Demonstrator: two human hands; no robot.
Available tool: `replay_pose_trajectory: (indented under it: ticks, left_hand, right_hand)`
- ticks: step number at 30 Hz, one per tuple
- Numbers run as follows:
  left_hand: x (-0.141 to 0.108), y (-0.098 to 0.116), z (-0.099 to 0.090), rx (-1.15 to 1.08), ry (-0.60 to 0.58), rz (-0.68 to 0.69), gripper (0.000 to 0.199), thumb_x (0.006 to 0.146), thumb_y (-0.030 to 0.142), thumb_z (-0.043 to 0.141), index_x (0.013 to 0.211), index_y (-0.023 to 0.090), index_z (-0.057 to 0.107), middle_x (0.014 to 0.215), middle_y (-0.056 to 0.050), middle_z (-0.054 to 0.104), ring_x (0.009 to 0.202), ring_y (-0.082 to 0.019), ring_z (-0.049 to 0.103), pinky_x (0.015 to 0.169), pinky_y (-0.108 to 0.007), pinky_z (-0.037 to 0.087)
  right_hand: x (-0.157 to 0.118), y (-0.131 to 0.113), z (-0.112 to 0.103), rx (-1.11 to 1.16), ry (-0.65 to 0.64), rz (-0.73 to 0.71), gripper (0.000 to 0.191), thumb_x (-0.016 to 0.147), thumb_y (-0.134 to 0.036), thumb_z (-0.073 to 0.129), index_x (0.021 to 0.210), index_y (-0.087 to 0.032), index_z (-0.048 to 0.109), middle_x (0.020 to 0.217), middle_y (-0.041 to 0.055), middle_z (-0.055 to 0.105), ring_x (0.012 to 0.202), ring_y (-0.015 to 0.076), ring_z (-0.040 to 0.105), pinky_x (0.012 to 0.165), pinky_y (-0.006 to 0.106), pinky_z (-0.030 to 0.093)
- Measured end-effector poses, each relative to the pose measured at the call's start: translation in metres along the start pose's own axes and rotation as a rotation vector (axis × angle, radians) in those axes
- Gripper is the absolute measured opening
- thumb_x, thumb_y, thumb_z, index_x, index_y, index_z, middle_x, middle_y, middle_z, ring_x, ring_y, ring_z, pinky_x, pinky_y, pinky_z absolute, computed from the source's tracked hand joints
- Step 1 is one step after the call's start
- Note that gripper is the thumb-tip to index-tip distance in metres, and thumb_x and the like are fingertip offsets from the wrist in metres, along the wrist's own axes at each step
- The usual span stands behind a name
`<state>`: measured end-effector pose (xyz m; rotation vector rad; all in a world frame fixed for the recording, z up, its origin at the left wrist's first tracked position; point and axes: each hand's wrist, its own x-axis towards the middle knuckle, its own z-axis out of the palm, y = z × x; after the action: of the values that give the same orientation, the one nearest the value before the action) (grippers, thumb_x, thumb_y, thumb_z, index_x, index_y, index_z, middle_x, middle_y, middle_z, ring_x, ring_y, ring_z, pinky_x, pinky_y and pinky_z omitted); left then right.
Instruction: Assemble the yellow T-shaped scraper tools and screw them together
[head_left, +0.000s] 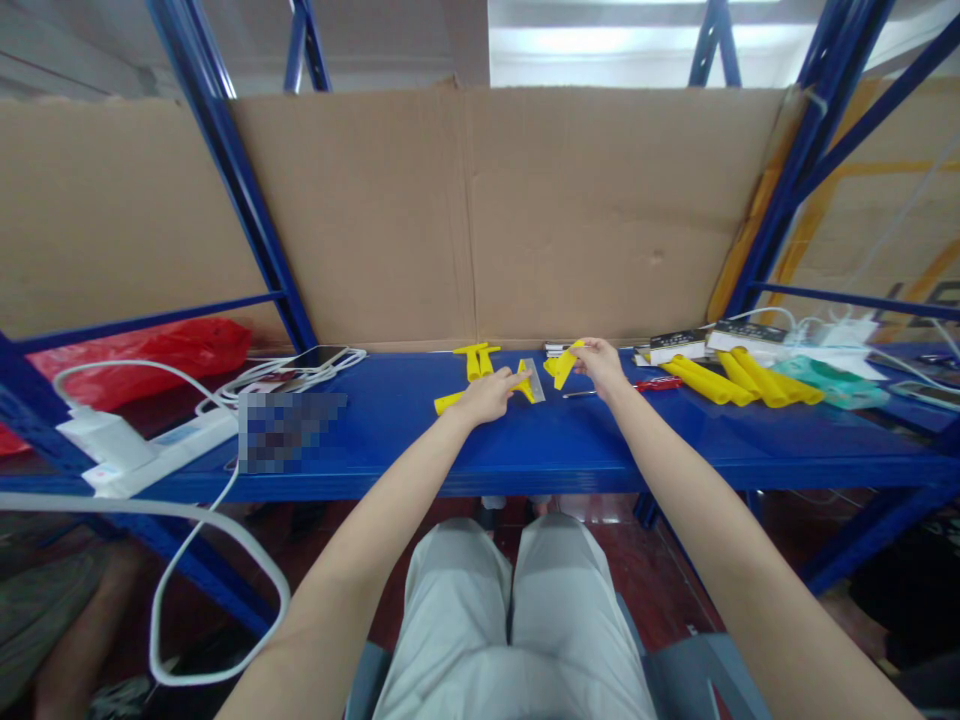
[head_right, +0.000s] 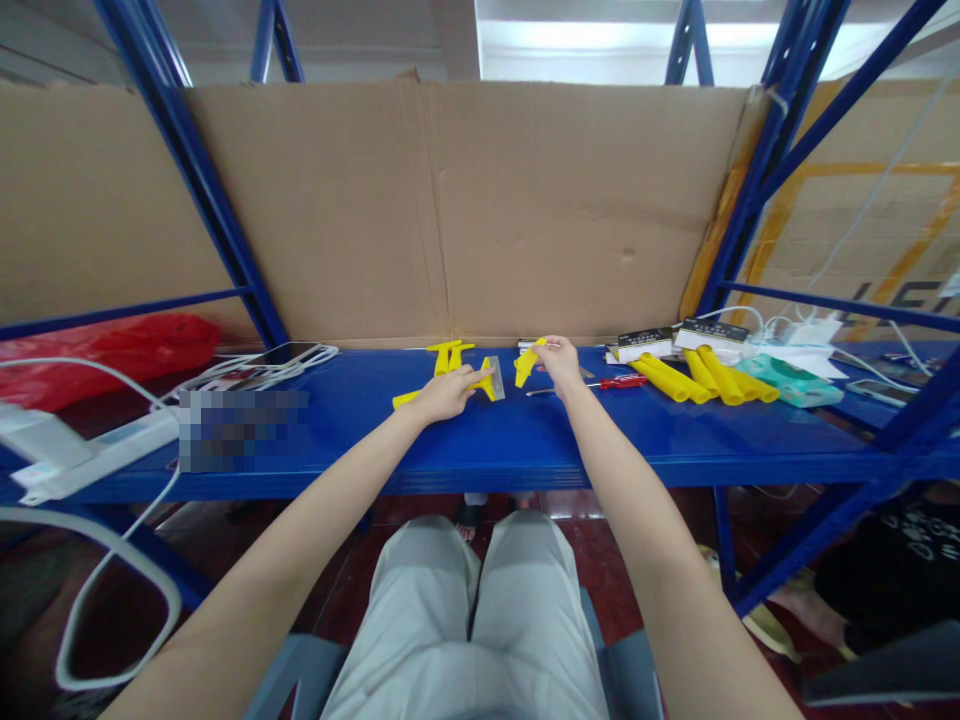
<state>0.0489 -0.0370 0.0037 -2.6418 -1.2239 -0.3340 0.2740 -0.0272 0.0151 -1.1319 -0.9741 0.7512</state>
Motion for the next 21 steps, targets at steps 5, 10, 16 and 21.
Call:
replay_pose_trajectory:
  ticks: [5,10,16,21]
  left_hand:
    - [0.001,-0.001,0.001,0.009,-0.009,0.003,0.057,0.095,0.019,0.040,0.150,0.033,0.032,0.124,-0.008,0.056,0.110,-0.023,0.060,0.089,-0.033,0.049]
    - [0.002,0.000,0.003,-0.018,-0.012,0.008,0.059,0.095,0.019,0.039,0.152,0.026,0.028,0.128,-0.011,0.057,0.114,-0.024,0.059,0.093,-0.034,0.047]
    - [0.001,0.004,0.002,-0.046,0.003,0.022,0.064,0.094,0.018,0.042,0.154,0.023,0.020,0.133,-0.013,0.057,0.117,-0.025,0.059,0.095,-0.035,0.046]
    - [0.001,0.007,0.001,-0.047,0.000,0.036,0.066,0.093,0.018,0.043,0.154,0.022,0.020,0.135,-0.012,0.056,0.119,-0.023,0.058,0.095,-0.033,0.046]
  right_hand:
    - [-0.012,-0.007,0.005,0.071,-0.132,0.119,0.023,0.075,-0.008,0.065,0.086,-0.021,0.050,0.059,-0.0050,0.062,0.045,0.0083,0.056,0.048,0.019,0.049]
    - [-0.020,-0.008,0.012,0.115,-0.245,0.118,0.021,0.078,-0.001,0.059,0.087,-0.019,0.054,0.066,-0.0036,0.066,0.057,0.0081,0.062,0.055,0.018,0.052]
    - [-0.021,-0.003,0.016,0.069,-0.267,0.083,0.021,0.074,0.000,0.065,0.084,-0.018,0.059,0.071,-0.0022,0.067,0.066,0.0084,0.064,0.068,0.021,0.052]
    - [-0.018,0.000,0.018,-0.022,-0.191,0.062,0.020,0.071,-0.002,0.070,0.079,-0.017,0.060,0.065,-0.0031,0.065,0.058,0.0082,0.060,0.059,0.019,0.048]
